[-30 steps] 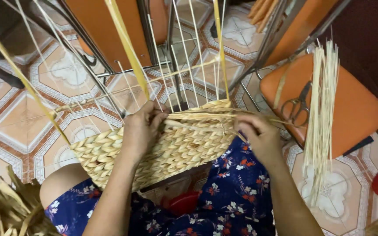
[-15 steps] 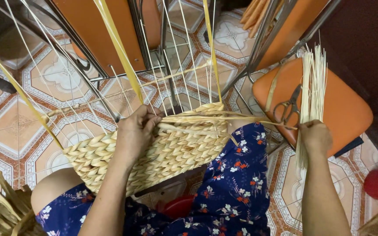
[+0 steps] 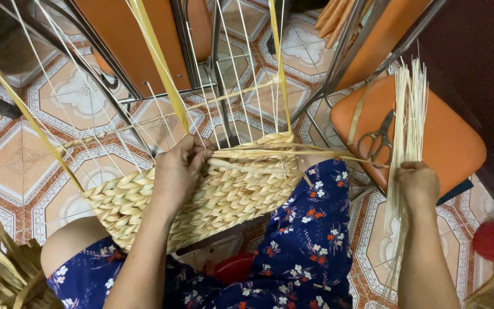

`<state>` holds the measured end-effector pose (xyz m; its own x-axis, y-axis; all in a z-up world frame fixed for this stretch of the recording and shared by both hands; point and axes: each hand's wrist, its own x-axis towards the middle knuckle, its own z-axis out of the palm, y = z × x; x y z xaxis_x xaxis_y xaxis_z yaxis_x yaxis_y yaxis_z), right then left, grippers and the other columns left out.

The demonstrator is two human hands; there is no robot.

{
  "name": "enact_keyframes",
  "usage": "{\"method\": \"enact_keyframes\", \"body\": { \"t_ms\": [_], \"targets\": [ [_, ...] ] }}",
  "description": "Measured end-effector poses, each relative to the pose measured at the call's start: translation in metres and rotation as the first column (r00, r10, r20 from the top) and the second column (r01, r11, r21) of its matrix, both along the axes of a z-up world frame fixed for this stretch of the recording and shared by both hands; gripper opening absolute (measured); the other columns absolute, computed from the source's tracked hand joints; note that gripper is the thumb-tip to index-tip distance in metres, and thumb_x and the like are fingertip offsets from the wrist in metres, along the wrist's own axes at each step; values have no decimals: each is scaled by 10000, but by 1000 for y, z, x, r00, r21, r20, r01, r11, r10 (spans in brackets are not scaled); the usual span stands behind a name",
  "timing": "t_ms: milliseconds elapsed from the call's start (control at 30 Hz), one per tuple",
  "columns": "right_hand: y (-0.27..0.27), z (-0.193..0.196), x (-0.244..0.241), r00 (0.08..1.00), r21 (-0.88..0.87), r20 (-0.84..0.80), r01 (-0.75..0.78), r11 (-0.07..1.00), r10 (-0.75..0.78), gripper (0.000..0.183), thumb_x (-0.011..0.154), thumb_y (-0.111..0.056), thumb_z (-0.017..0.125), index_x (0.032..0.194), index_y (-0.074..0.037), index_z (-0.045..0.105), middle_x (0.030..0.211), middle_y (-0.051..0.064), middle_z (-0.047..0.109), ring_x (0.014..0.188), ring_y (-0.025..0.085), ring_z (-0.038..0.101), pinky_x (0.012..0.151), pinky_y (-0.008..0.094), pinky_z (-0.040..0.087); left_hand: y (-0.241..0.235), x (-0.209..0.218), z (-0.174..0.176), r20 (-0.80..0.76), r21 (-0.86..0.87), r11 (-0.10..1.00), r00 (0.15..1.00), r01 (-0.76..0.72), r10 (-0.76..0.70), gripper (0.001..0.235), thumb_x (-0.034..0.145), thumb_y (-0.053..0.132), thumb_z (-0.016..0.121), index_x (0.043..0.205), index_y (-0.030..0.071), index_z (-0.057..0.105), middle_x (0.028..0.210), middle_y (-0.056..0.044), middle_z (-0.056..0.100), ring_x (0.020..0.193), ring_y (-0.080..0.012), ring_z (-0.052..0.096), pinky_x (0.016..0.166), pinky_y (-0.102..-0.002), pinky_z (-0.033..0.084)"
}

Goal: The person sits on a chair with a woven basket across their lap and weaves dried palm or water hyacinth strips around its rim, threading and tightening each strip by hand among upright stakes. They pull new strips from a pile beside them and continue weaving around the basket edge.

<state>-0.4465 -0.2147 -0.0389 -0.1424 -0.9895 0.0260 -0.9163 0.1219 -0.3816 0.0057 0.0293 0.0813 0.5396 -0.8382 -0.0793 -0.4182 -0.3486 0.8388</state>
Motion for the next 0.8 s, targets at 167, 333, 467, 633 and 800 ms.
{"method": "enact_keyframes", "body": {
  "t_ms": [167, 333, 467, 633, 800],
  "targets": [
    [31, 1, -7, 928, 217, 346, 61, 974, -136, 186, 958, -160, 687, 1116, -76, 739, 1000, 102, 765, 857, 199, 718, 717, 337, 586, 1, 2, -2, 6, -24, 1000, 1000, -4, 4, 129, 925, 190, 678, 1001, 90, 707, 711, -21, 756, 516, -83, 665, 472, -250, 541],
    [46, -5, -29, 940, 106, 341, -35, 994, -3, 185, 986, -134, 690, 1131, -26, 729, 924, 95, 771, 750, 112, 704, 644, 258, 538, -1, 2, -5, 22, -16, 1000, 1000, 18, -17, 132, 950, 201, 659, 997, 86, 704, 691, -38, 748, 506, -86, 664, 456, -244, 546],
    [53, 19, -11, 976, 157, 205, 37, 987, -69, 205, 995, -175, 668, 1182, -100, 704, 918, 94, 777, 717, 172, 695, 603, 329, 535, -1, 4, -10, 45, -27, 999, 999, 22, -21, 138, 954, 205, 654, 992, 81, 703, 695, -41, 752, 502, -84, 663, 454, -243, 552],
    [54, 16, -15, 994, -55, -105, -12, 998, 7, 128, 1013, -246, 701, 1101, -209, 786, 963, 126, 752, 805, 247, 658, 725, 418, 527, -2, 6, -15, 61, -39, 999, 998, 31, -28, 148, 937, 211, 660, 980, 74, 695, 766, -30, 769, 506, -78, 670, 456, -246, 565],
    [51, 0, -44, 977, -228, -212, -54, 972, 5, 132, 1012, -271, 720, 1112, -216, 786, 1093, 168, 678, 854, 273, 666, 706, 429, 550, 0, 4, -9, 56, -39, 999, 998, 24, -22, 150, 931, 216, 666, 1000, 87, 696, 765, -38, 775, 502, -83, 671, 466, -246, 564]
  ]
}}
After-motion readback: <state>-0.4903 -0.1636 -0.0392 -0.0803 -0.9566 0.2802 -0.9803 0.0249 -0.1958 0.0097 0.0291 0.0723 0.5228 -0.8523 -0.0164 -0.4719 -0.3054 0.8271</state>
